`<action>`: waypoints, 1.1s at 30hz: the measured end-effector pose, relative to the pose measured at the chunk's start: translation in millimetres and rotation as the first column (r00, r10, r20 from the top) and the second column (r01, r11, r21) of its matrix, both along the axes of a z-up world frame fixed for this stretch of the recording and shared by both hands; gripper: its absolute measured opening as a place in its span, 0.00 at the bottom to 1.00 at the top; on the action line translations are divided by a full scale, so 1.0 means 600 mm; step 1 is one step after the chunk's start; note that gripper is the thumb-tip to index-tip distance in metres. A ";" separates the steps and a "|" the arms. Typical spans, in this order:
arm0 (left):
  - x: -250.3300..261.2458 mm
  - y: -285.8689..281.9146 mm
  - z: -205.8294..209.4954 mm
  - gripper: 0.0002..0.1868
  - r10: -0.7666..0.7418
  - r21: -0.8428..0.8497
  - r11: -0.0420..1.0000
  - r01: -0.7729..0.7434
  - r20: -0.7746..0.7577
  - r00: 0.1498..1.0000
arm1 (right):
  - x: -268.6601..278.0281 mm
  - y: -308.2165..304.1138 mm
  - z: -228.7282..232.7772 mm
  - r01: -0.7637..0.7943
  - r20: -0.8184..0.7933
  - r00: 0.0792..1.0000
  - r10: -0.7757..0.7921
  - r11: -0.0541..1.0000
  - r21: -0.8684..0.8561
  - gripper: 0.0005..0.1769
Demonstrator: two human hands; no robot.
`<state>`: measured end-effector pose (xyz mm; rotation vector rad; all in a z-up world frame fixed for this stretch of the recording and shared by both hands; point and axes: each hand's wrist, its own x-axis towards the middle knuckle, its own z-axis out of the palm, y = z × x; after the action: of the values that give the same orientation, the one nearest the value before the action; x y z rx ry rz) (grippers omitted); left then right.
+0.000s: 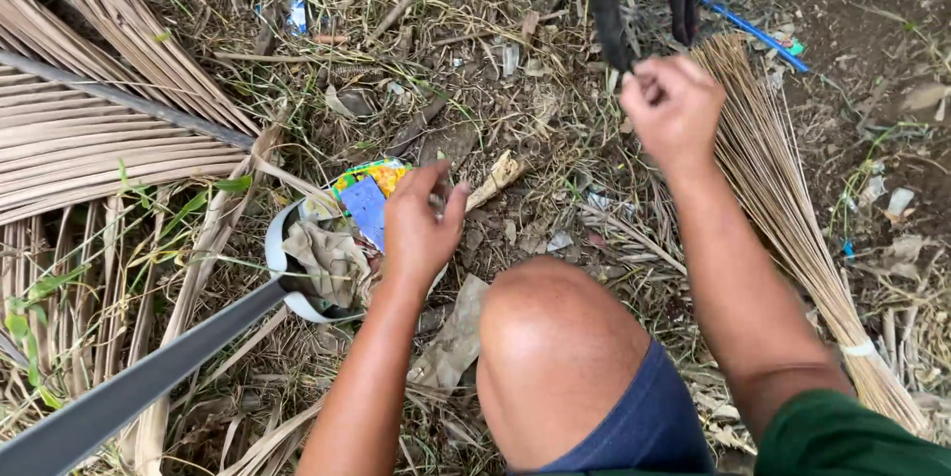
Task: The recorder is picking up various pieces of litter and organic debris from the ground and placing them into a dustpan.
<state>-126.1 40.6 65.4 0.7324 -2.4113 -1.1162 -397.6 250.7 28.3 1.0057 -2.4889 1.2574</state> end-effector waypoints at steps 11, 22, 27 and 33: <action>-0.106 0.053 -0.007 0.14 0.112 0.640 0.768 0.011 -0.151 0.982 | 0.083 0.097 0.090 -0.101 -0.371 0.906 0.205 0.954 0.281 0.07; -0.229 0.108 0.068 0.13 -0.099 0.469 0.867 0.165 -0.162 0.982 | -0.016 0.302 0.116 0.259 -0.483 0.872 -0.082 0.914 0.312 0.07; -0.221 0.102 0.050 0.13 -0.111 0.416 0.898 0.144 -0.104 0.988 | -0.132 0.449 0.062 0.506 -0.554 0.799 -0.235 0.760 0.409 0.08; -0.201 0.081 0.021 0.13 -0.060 0.335 0.940 0.057 -0.003 0.998 | -0.177 0.325 -0.002 0.393 -0.214 0.918 -0.333 0.834 0.387 0.19</action>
<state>-246.5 88.9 78.2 0.7715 -2.2868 -1.5762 -504.0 445.6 27.4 0.6096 -2.7254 0.5237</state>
